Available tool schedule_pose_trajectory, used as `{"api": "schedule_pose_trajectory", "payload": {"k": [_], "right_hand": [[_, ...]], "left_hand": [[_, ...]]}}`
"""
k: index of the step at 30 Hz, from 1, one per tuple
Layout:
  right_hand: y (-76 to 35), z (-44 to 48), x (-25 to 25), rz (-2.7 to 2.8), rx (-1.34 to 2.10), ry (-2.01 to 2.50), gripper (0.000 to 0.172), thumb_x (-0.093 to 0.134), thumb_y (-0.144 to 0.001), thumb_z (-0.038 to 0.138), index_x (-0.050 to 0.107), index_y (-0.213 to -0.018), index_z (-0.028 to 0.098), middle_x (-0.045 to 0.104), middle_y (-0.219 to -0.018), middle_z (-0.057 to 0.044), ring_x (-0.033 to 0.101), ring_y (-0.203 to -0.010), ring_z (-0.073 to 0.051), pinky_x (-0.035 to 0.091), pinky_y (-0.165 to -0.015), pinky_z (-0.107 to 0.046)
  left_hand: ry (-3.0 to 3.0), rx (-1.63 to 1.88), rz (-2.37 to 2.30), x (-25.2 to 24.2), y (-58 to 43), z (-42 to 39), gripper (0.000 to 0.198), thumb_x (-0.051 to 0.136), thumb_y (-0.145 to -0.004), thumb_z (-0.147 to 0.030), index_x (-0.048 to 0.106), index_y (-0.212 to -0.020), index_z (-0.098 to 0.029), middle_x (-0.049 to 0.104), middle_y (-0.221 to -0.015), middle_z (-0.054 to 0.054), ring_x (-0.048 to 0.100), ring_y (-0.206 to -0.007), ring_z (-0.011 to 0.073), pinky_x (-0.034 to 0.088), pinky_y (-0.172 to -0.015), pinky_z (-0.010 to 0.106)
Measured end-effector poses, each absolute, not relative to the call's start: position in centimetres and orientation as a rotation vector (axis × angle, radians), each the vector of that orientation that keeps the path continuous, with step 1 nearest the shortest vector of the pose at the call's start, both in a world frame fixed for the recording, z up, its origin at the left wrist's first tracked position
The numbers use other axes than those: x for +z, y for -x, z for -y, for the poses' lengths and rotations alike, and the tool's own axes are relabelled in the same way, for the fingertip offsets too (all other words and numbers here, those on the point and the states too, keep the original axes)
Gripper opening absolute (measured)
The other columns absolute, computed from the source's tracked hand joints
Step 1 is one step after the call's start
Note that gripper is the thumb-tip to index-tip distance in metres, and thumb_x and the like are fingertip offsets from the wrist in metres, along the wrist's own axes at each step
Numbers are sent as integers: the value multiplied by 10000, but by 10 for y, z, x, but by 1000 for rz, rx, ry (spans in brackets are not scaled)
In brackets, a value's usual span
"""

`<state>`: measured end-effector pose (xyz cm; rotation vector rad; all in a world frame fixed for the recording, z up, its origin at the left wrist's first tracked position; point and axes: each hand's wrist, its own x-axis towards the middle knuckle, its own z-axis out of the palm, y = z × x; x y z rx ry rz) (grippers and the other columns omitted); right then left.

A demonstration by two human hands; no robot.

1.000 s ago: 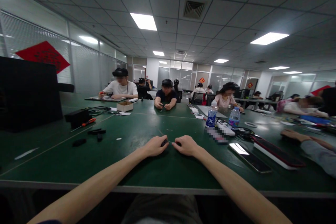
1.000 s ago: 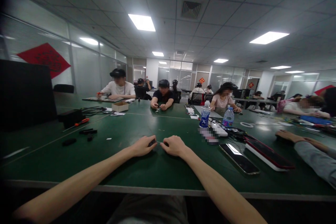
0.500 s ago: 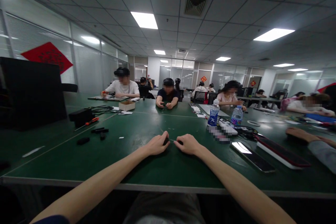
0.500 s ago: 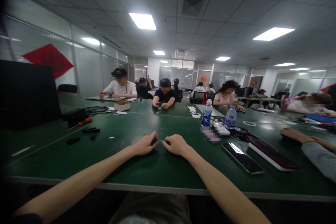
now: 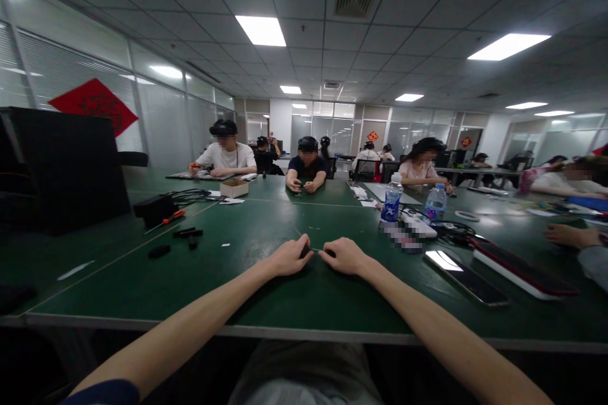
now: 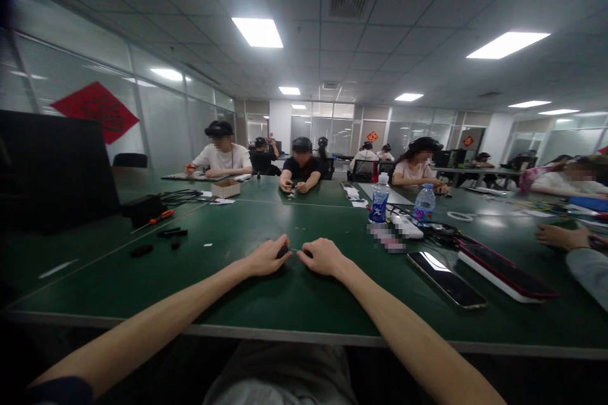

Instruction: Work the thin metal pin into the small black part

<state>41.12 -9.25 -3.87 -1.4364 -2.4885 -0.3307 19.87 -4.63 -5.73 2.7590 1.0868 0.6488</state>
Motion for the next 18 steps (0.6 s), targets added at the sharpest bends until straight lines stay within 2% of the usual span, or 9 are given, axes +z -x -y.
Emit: {"api": "schedule_pose_trajectory", "payload": {"k": [18], "right_hand": [[-412, 92, -39, 2507, -349, 1452, 423, 347, -933, 476, 641, -803, 201, 660, -755, -37, 578, -671, -144, 324, -616, -233]], "left_hand": [[-2804, 644, -1088, -62, -198, 41, 310, 375, -875, -482, 433, -1022, -216, 595, -796, 52, 580, -724, 206, 374, -638, 278]]}}
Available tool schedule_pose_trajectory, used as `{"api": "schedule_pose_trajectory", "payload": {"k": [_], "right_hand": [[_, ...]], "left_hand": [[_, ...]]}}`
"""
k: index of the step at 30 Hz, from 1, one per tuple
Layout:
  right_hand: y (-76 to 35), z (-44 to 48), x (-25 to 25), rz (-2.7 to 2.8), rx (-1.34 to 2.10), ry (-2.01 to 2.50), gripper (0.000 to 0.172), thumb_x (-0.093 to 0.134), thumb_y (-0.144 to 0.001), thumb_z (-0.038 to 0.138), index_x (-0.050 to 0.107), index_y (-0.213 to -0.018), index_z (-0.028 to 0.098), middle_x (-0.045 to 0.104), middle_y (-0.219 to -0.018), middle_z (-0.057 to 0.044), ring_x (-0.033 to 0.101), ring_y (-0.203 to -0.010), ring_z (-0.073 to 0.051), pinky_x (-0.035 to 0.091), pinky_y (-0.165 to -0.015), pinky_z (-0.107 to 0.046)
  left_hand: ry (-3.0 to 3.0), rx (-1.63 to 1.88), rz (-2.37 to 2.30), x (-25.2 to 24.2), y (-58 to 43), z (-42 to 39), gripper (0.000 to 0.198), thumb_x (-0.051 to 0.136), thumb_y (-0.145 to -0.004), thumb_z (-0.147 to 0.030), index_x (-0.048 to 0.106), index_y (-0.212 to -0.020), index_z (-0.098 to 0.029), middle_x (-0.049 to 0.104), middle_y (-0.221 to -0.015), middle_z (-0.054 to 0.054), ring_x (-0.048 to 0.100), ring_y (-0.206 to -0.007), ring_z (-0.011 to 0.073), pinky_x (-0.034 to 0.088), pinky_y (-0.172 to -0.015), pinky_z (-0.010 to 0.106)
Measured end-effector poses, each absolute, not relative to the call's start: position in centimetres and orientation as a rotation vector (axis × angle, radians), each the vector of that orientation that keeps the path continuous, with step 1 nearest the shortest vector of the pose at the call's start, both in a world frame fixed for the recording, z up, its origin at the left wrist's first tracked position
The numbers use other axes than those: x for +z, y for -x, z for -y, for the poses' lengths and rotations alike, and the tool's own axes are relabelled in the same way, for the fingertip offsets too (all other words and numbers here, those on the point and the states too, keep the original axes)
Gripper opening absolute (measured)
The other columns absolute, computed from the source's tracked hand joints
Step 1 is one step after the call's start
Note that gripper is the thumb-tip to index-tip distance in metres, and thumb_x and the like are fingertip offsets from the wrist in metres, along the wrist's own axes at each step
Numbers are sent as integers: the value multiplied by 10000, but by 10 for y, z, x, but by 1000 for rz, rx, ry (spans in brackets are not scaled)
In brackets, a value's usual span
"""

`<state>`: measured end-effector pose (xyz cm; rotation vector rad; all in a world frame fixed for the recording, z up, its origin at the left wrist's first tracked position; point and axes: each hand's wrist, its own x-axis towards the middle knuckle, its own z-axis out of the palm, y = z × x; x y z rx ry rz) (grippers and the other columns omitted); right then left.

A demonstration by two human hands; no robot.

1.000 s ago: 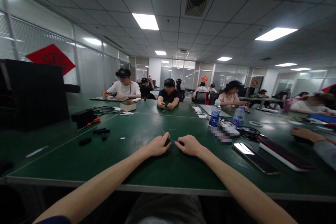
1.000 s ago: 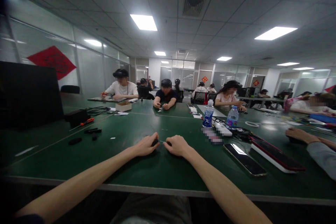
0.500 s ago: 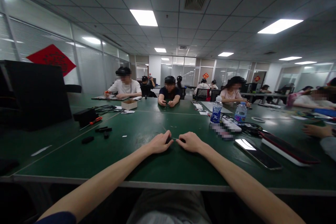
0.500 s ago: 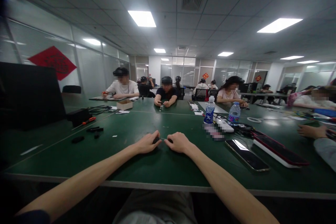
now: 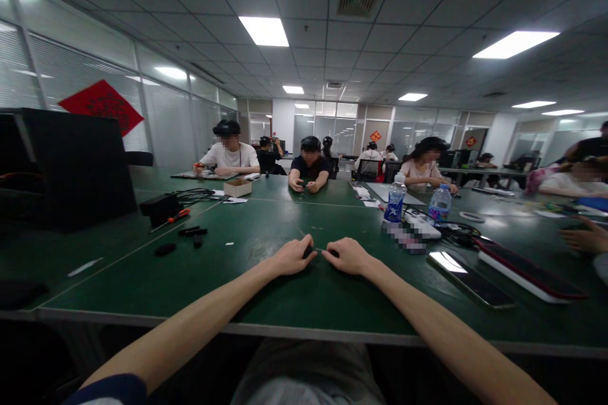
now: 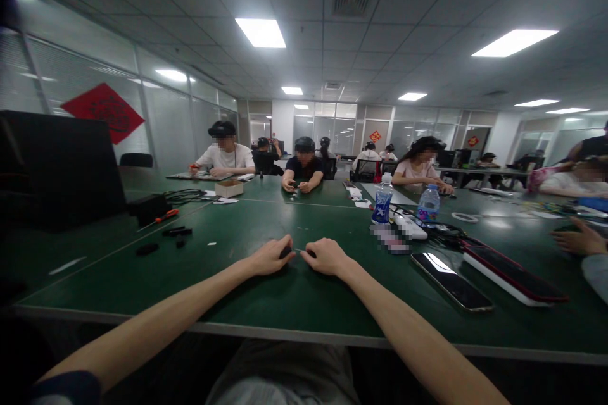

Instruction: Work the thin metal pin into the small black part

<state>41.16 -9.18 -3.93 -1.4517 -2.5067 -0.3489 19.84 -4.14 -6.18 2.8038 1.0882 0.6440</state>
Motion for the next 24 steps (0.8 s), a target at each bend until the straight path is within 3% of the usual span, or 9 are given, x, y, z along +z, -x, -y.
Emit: {"api": "schedule_pose_trajectory", "payload": {"k": [24], "right_hand": [[-411, 91, -41, 2515, -338, 1416, 405, 361, -928, 462, 637, -789, 199, 658, -737, -34, 585, -669, -140, 349, -649, -228]], "left_hand": [[-2806, 626, -1076, -59, -199, 45, 369, 346, -872, -527, 471, -1016, -211, 601, -779, 55, 576, -698, 199, 363, -613, 271]]}}
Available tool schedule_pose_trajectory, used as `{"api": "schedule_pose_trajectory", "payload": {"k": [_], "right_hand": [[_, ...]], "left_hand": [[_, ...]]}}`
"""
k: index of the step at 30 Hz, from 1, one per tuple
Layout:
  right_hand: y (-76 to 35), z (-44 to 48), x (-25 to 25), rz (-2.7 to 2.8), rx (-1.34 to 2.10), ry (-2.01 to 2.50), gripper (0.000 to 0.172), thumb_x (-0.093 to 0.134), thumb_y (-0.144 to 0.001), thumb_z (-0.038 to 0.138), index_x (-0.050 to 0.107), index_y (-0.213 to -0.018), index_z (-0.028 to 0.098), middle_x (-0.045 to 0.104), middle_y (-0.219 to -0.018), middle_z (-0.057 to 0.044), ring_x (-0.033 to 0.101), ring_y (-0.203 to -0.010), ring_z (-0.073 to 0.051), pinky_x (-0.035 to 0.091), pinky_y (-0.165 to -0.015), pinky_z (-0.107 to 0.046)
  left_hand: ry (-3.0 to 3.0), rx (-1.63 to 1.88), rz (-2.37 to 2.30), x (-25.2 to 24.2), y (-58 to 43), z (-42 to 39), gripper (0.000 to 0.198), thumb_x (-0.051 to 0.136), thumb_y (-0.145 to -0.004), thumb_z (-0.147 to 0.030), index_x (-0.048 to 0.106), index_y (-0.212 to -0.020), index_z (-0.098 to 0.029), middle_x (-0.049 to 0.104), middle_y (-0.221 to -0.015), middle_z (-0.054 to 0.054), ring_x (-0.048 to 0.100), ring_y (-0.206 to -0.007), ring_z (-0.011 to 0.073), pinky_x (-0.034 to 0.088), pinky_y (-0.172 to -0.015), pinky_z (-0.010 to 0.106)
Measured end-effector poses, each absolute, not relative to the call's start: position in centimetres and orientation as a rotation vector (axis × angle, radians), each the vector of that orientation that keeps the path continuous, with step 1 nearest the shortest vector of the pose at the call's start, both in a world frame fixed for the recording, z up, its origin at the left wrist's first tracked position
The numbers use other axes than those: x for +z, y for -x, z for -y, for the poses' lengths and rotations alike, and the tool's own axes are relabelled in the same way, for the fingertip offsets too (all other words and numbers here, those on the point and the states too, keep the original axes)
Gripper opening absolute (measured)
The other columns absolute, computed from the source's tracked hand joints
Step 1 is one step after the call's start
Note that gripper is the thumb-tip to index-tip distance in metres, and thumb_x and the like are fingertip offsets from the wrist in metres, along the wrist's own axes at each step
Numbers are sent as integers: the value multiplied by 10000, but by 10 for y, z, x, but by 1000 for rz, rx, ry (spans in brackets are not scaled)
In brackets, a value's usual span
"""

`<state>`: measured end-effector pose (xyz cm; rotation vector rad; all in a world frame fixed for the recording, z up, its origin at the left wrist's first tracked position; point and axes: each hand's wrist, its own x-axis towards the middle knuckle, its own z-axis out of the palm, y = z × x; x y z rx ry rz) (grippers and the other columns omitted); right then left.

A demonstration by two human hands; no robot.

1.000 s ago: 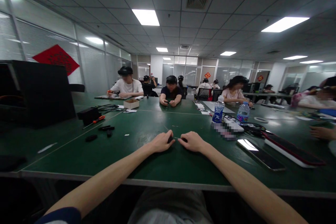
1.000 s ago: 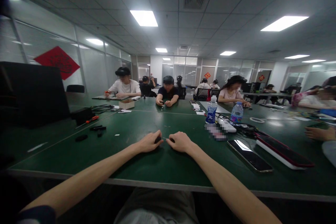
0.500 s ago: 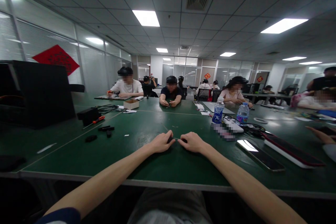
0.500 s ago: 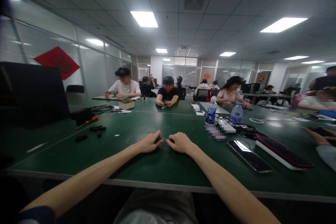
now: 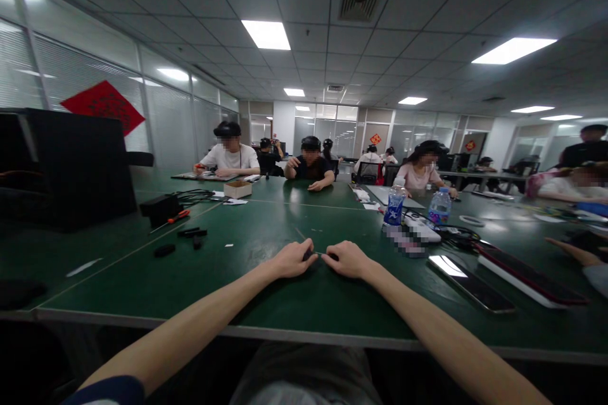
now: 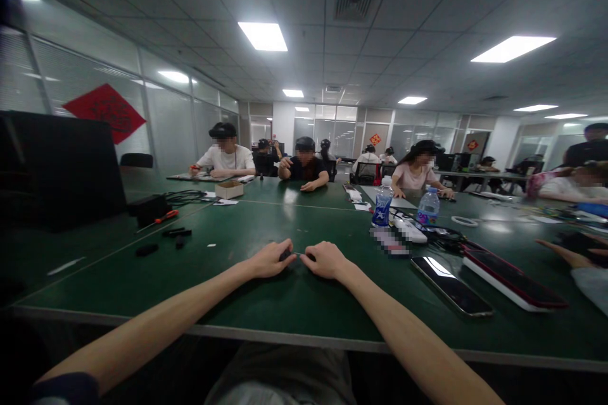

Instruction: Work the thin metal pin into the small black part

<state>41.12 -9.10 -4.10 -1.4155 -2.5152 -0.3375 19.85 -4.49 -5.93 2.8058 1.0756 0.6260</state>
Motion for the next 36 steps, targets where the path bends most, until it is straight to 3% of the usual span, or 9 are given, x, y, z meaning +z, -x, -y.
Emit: {"api": "schedule_pose_trajectory", "payload": {"k": [28, 36], "right_hand": [[-410, 95, -37, 2530, -319, 1435, 408, 362, -927, 473, 644, -816, 200, 657, -745, -37, 588, -689, -145, 354, -662, -226], [-408, 96, -36, 2531, -292, 1452, 401, 375, -926, 467, 639, -801, 192, 655, -750, -39, 581, -679, -138, 356, -660, -222]], "left_hand": [[-2768, 569, -1105, -52, -198, 52, 418, 330, -867, -553, 532, -962, -200, 627, -801, 73, 594, -747, 215, 380, -630, 277], [-2821, 549, -1096, -52, -197, 51, 355, 382, -863, -505, 506, -1000, -202, 623, -812, 71, 593, -741, 213, 382, -632, 273]]}}
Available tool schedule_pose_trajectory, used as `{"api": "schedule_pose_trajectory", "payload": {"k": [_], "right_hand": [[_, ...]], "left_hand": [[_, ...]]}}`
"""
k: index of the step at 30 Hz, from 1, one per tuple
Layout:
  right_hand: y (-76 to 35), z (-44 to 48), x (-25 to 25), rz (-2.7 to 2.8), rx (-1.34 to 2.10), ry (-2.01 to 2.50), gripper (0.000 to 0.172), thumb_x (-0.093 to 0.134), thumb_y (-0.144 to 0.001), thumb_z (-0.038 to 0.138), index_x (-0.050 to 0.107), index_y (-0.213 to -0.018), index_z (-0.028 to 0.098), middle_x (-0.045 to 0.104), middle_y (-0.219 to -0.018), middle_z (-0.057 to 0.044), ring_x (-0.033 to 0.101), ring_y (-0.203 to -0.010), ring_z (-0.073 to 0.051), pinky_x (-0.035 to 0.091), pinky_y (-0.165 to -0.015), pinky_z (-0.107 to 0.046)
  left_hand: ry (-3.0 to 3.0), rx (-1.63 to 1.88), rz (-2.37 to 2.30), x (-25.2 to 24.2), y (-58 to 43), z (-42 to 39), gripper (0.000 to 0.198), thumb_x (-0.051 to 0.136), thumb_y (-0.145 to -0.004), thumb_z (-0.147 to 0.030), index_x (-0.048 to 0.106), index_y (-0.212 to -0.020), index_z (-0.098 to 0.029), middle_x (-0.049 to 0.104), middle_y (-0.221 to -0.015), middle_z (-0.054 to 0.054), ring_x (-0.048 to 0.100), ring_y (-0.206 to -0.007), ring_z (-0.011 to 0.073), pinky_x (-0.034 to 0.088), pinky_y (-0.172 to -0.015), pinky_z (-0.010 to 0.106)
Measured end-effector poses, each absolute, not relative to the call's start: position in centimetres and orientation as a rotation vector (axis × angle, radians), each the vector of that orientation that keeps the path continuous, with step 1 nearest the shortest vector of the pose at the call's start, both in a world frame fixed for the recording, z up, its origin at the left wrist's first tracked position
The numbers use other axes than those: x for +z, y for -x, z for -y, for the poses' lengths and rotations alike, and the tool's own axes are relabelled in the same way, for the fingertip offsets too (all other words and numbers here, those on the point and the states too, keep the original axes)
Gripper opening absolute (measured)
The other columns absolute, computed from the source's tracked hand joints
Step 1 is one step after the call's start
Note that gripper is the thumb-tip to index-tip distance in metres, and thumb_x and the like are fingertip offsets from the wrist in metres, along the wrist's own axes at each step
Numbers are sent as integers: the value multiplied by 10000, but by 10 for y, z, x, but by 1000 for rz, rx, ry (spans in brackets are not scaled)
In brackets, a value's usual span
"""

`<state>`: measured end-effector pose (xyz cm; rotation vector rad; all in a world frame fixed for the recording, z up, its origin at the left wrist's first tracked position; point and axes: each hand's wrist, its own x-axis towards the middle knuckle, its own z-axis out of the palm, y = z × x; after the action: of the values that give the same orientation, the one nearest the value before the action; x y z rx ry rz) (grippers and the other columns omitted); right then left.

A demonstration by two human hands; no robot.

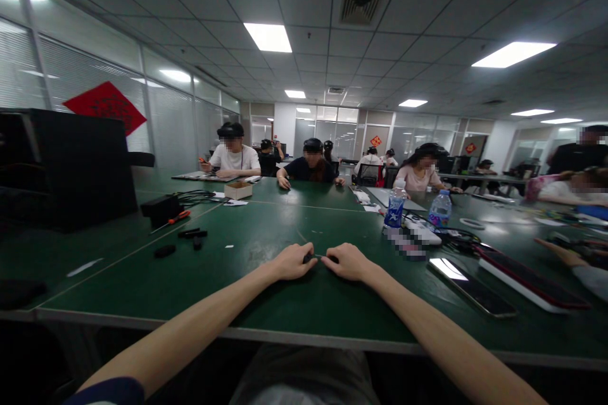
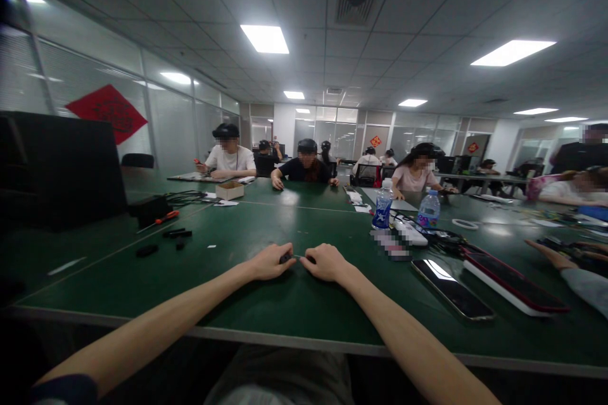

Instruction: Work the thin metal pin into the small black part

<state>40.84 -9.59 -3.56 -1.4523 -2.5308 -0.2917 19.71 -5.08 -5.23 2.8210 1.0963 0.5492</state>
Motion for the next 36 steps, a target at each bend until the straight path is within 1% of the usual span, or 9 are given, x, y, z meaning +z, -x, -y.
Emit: {"api": "schedule_pose_trajectory", "payload": {"k": [8, 15, 21, 36], "right_hand": [[-408, 97, -35, 2528, -283, 1463, 402, 375, -927, 467, 645, -802, 196, 662, -759, -38, 589, -699, -145, 362, -679, -228], [-410, 95, -36, 2544, -261, 1435, 407, 365, -930, 468, 646, -810, 200, 658, -756, -34, 584, -678, -137, 368, -669, -224], [-410, 94, -38, 2527, -289, 1450, 402, 375, -927, 471, 655, -826, 199, 664, -771, -40, 598, -725, -151, 372, -713, -235], [-410, 97, -35, 2531, -238, 1451, 405, 368, -928, 471, 653, -828, 201, 659, -762, -36, 587, -688, -141, 377, -685, -229]], "left_hand": [[-2826, 557, -1074, -53, -197, 50, 297, 410, -865, -455, 468, -1019, -207, 614, -813, 66, 588, -734, 206, 379, -635, 273], [-2832, 559, -1086, -53, -198, 51, 234, 429, -858, -381, 451, -1014, -208, 607, -806, 57, 582, -726, 204, 370, -619, 271], [-2829, 538, -1116, -53, -198, 51, 209, 439, -848, -336, 440, -1014, -209, 609, -828, 59, 585, -746, 209, 376, -632, 275], [-2829, 593, -1060, -56, -197, 49, 207, 425, -859, -365, 422, -1008, -221, 596, -807, 46, 567, -703, 196, 352, -603, 268]]}}
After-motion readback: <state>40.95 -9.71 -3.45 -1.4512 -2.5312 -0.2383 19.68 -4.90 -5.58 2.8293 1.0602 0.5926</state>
